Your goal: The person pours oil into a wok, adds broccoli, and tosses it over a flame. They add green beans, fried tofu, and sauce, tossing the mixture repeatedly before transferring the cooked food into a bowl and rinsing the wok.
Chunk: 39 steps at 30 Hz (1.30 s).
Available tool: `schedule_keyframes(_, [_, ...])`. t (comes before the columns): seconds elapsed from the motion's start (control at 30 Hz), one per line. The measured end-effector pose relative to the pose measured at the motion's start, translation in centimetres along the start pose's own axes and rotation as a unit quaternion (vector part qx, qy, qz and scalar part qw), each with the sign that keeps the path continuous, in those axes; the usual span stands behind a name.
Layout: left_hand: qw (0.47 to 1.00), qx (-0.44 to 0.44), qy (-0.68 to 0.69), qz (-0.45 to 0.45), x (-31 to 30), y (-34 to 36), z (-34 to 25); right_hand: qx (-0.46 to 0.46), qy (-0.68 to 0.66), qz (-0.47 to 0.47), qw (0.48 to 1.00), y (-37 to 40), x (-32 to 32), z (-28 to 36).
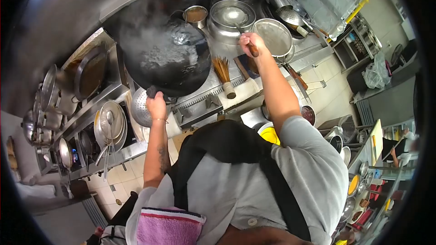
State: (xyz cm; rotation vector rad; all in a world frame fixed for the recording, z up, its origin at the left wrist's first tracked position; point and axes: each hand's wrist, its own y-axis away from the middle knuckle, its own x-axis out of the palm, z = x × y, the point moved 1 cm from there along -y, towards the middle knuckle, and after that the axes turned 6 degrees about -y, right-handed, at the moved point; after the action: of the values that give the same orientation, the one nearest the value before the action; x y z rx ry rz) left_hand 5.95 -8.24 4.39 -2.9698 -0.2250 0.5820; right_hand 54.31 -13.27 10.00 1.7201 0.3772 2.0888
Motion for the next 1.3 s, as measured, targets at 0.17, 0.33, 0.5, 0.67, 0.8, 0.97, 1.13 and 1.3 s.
schedule_keyframes(0.17, [0.902, -0.334, 0.217, 0.169, 2.8, -3.1, 0.4, 0.003, 0.079, 0.043, 0.996, 8.1, 4.0, -4.1])
schedule_keyframes(0.33, [0.86, -0.388, 0.269, 0.195, 7.7, -6.3, 3.2, 0.02, 0.238, -0.012, 0.971, 12.2, 6.4, -10.0])
schedule_keyframes(0.5, [0.846, -0.429, 0.249, 0.195, 9.2, -7.0, 2.4, 0.032, 0.275, -0.019, 0.961, 9.9, 8.6, -18.2])
schedule_keyframes(0.67, [0.862, -0.409, 0.261, 0.149, 8.9, -6.1, 1.8, -0.125, 0.48, -0.071, 0.865, -0.1, 5.5, -23.1])
schedule_keyframes(0.8, [0.846, -0.434, 0.268, 0.153, 8.0, -6.8, 0.8, -0.356, 0.837, -0.065, 0.41, 1.1, 0.8, -19.9])
schedule_keyframes(0.97, [0.809, -0.474, 0.295, 0.185, 9.7, -8.0, 3.1, -0.134, 0.624, -0.05, 0.768, 9.5, 8.5, -20.1])
schedule_keyframes(1.13, [0.801, -0.456, 0.325, 0.211, 8.9, -7.3, 3.1, -0.256, 0.854, -0.156, 0.425, 8.6, 1.6, -22.4])
schedule_keyframes(1.3, [0.818, -0.418, 0.313, 0.241, 3.2, -7.4, 2.0, -0.356, 0.787, -0.064, 0.5, 15.4, -4.4, -18.9])
